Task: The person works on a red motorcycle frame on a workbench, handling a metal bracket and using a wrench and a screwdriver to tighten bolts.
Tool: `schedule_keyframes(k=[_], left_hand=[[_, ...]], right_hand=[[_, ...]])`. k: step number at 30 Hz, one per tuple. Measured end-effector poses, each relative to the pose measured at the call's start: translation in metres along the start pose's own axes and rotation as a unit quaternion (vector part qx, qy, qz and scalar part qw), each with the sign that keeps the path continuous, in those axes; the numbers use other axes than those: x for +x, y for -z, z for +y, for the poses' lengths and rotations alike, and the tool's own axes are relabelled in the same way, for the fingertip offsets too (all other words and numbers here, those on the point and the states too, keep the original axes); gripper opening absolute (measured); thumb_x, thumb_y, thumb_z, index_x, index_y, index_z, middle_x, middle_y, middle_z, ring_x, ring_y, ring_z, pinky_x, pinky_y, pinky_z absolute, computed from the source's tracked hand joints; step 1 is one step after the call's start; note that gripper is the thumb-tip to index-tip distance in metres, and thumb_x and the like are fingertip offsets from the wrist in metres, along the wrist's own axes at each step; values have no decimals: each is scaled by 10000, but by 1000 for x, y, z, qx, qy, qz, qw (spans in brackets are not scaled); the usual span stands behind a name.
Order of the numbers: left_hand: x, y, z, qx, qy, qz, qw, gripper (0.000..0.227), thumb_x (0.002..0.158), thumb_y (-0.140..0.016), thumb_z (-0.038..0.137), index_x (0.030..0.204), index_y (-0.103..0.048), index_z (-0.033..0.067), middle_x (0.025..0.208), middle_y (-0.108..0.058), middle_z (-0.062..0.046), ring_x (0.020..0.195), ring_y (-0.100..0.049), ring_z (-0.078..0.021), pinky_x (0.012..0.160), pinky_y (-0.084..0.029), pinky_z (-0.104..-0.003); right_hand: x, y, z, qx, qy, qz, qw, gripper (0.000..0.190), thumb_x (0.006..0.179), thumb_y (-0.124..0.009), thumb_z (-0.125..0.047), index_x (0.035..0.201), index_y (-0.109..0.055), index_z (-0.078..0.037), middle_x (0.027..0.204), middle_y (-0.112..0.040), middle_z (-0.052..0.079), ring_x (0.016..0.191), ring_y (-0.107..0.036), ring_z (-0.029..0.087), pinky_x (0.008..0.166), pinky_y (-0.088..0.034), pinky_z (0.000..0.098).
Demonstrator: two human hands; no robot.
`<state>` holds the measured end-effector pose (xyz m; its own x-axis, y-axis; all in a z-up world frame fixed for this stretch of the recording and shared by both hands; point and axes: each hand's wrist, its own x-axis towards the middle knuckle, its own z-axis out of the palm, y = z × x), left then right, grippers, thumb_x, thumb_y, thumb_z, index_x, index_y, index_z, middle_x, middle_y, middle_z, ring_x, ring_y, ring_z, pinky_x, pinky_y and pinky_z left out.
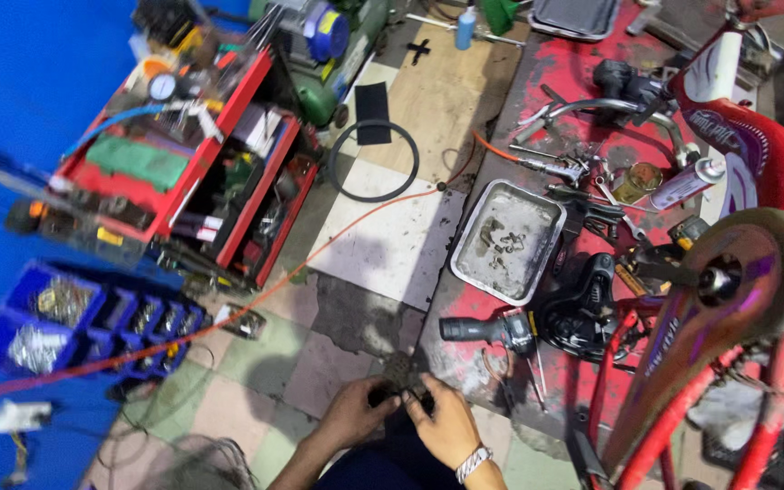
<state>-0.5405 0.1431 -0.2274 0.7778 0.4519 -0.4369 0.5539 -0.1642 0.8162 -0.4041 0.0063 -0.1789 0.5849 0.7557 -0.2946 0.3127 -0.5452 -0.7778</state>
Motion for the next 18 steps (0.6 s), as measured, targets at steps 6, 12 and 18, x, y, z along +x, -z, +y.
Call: schedule_keyframes(k=[6, 12, 18], left_hand=[[83, 90, 6, 113, -22, -40, 993, 340, 881, -721, 296, 1127, -743, 63, 1035, -782, -139, 959, -762, -260, 865, -577, -382], [205, 102, 16, 185, 4, -93, 978, 432, 863, -732, 379, 1181, -724, 87, 1092, -754, -148, 1033, -723, -299, 910, -551, -408], [371, 25, 13, 238, -157, -39, 958, 431, 811, -756, 305, 1174, -715, 76, 1162, -723, -194, 1061, -686, -386, 932, -543, -448]], right_hand=[[78, 13, -30, 21, -47, 39, 998, 547, 858, -723, -314, 1249, -626, 57, 1092, -710, 276, 1012, -713, 402, 899, -551, 419], [104, 11, -25, 82, -131, 85, 984, 475, 870, -701, -302, 1234, -662, 0, 1072, -752, 235, 1048, -724, 378, 912, -565, 401], [107, -25, 4, 51, -239, 219, 945, 485, 806, -763, -229, 1208, -658, 20, 1044, -747, 243, 1000, -727, 380, 855, -568, 413]])
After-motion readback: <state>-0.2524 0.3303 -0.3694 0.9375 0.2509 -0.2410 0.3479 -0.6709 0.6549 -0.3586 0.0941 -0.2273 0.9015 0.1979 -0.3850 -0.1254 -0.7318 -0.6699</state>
